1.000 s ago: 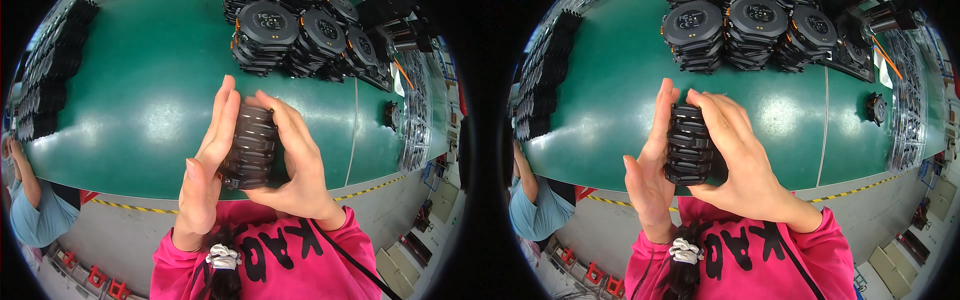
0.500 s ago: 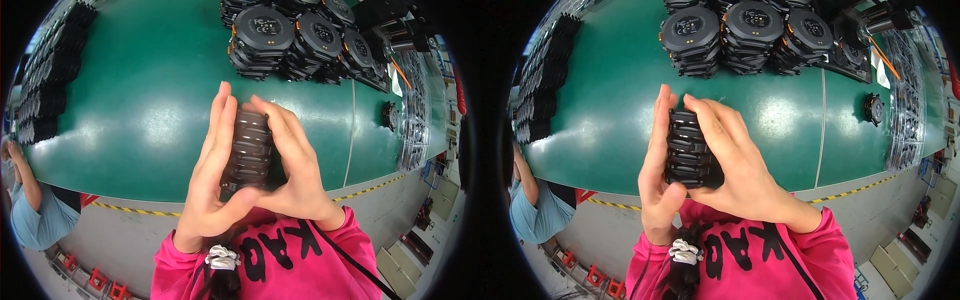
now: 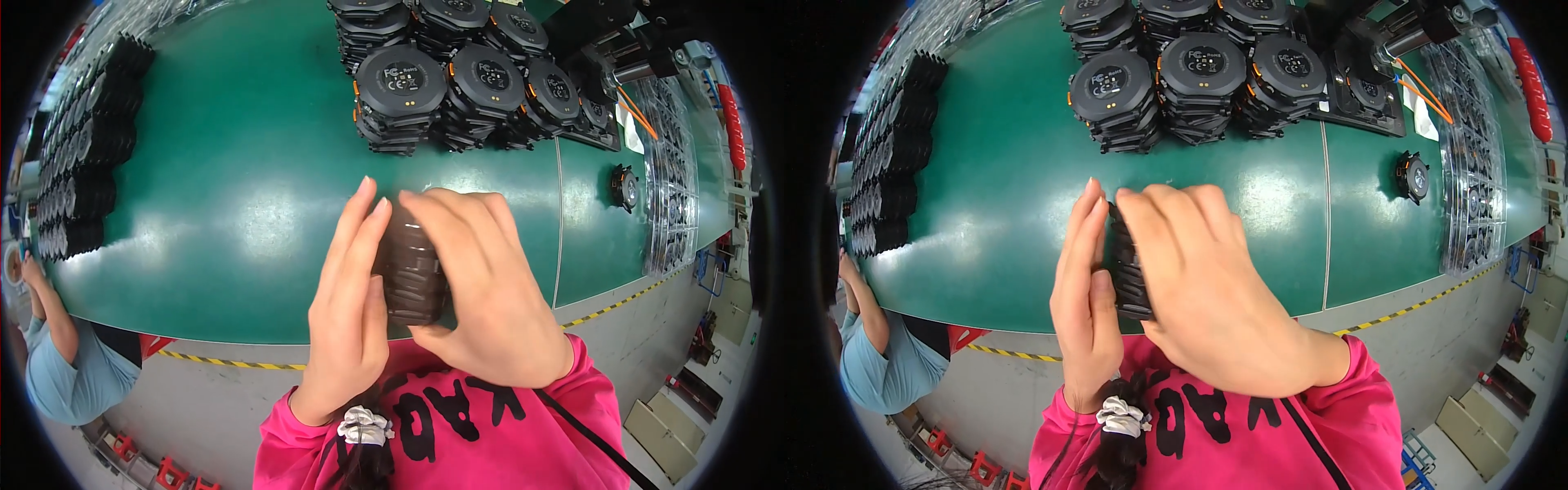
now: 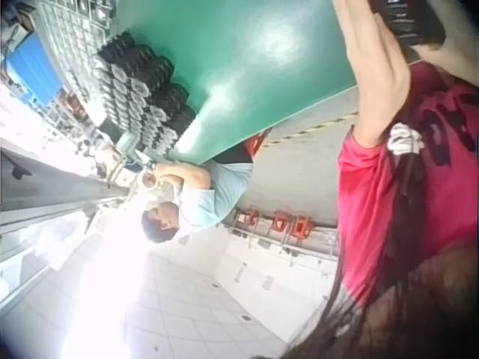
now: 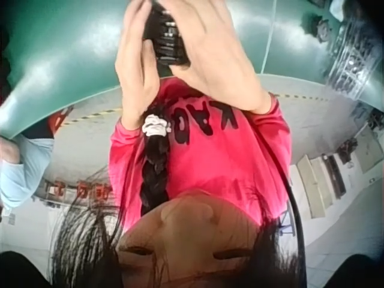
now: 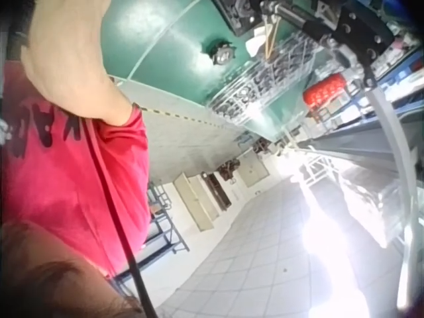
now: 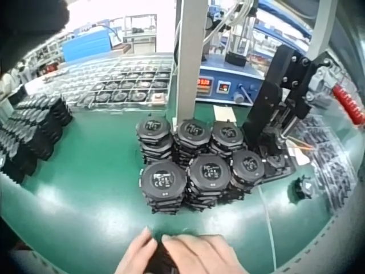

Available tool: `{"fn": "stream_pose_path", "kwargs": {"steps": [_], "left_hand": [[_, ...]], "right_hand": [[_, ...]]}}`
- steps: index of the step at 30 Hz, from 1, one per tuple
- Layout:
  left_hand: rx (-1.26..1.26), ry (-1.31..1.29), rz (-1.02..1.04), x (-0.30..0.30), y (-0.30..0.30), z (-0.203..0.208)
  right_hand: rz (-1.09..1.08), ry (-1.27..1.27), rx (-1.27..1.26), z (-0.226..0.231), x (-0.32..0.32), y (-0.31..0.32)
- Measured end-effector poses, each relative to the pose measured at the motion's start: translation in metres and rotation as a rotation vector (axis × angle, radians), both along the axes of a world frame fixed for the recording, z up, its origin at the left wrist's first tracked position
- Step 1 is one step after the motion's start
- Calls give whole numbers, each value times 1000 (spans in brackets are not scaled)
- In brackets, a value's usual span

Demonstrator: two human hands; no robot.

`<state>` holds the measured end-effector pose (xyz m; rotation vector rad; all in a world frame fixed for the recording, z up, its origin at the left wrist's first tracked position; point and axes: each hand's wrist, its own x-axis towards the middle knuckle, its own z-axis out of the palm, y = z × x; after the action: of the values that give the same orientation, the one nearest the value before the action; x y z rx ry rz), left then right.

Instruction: The person assembles electronic parts by stacking plastic housings and pressing them together using a manual press machine, creating finished components that are then placed into storage trays.

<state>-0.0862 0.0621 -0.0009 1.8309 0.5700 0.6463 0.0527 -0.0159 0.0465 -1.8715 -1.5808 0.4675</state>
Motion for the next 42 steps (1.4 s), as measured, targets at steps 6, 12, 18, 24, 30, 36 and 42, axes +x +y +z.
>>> {"fn": "stream_pose_path", "kwargs": {"steps": [6, 12, 18, 24, 30, 36, 42], "left_hand": [[241, 123, 260, -3, 7, -3], [-214, -65, 178, -7, 2, 22], [-19, -64, 29, -11, 5, -3], [-172, -39, 14, -15, 6, 10], [-228, -49, -7, -16, 7, 12], [-283, -72, -5, -19, 9, 9], [-435, -212, 15, -18, 4, 5]], "right_hand": [[111, -172, -222, 9, -9, 27], [60, 49, -56, -7, -13, 27], [10, 217, 180, -43, -11, 13], [150, 402, 78, -39, -3, 7], [125, 383, 103, -40, -3, 6], [103, 364, 102, -38, -3, 6], [121, 375, 87, -38, -4, 6]]}}
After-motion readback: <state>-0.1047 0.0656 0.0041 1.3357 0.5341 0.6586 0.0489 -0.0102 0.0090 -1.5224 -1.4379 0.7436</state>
